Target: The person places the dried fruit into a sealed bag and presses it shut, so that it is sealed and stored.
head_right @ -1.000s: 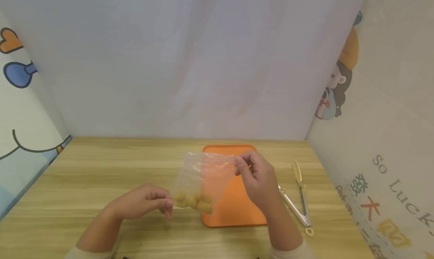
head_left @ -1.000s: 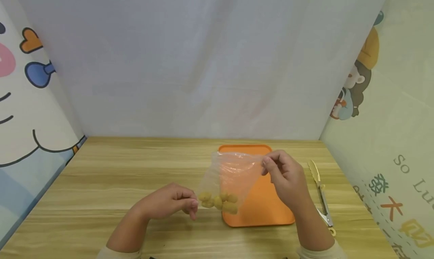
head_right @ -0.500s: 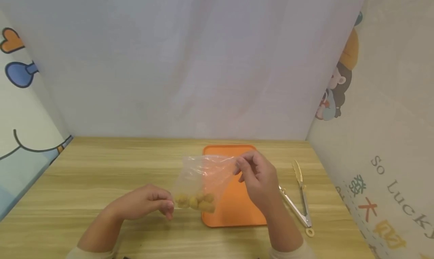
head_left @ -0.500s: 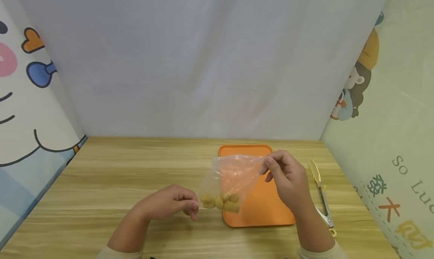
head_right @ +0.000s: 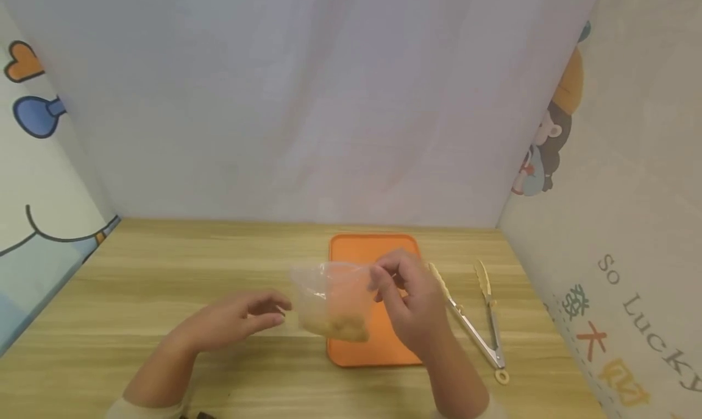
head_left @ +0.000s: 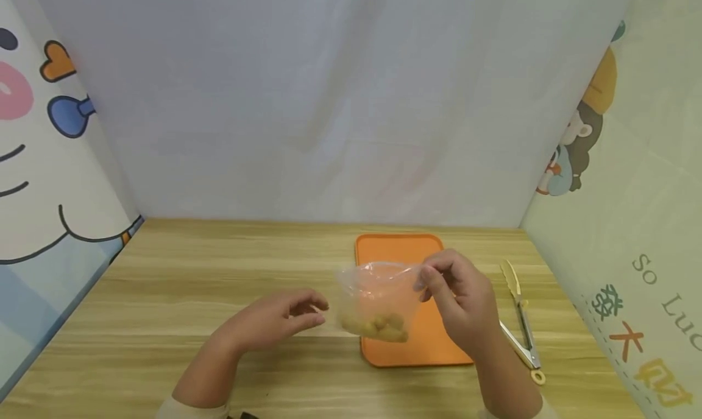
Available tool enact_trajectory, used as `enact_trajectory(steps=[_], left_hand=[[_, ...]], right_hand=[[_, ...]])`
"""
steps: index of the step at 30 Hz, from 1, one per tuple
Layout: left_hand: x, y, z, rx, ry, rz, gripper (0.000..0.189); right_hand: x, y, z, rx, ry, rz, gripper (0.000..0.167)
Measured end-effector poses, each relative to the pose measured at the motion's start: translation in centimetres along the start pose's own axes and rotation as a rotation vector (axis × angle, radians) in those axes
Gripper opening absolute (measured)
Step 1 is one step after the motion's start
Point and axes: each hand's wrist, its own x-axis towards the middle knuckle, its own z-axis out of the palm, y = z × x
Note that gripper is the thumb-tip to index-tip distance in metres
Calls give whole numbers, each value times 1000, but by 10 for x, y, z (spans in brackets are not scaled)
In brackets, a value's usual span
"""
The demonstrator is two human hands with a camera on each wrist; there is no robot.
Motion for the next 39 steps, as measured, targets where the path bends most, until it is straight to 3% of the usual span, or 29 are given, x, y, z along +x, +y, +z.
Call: enact_trajectory(steps=[2,5,8,15,22,28,32,35,39], left_hand=[[-2,7,-2,-40,92,39,31],[-5,17,-4,-105,213,164,36],[-6,24,-5,-131,296,247,40],[-2,28,-2,-157,323,333,36],[1,25,2,-196,394,450,31],[-2,28,3,-280,517,571,31],[-6,30,-1,-282,613,524,24],[-9,33,-4,-298,672,419,18],[-13,39,-8,-407,723,356,19]], right_hand=[[0,-2,2,-33,-5,-33,10],[0,-3,5,-50,-14,-61,5],[-1,-4,10,-8,-14,-61,7],[-5,-4,20,217,-15,23,17],[-6,-4,25,227,-66,150,18],[-8,1,25,200,-124,191,17],[-10,3,28,169,-193,245,16],[-12,4,29,106,-284,354,13],[-16,4,34,-47,-510,501,30]])
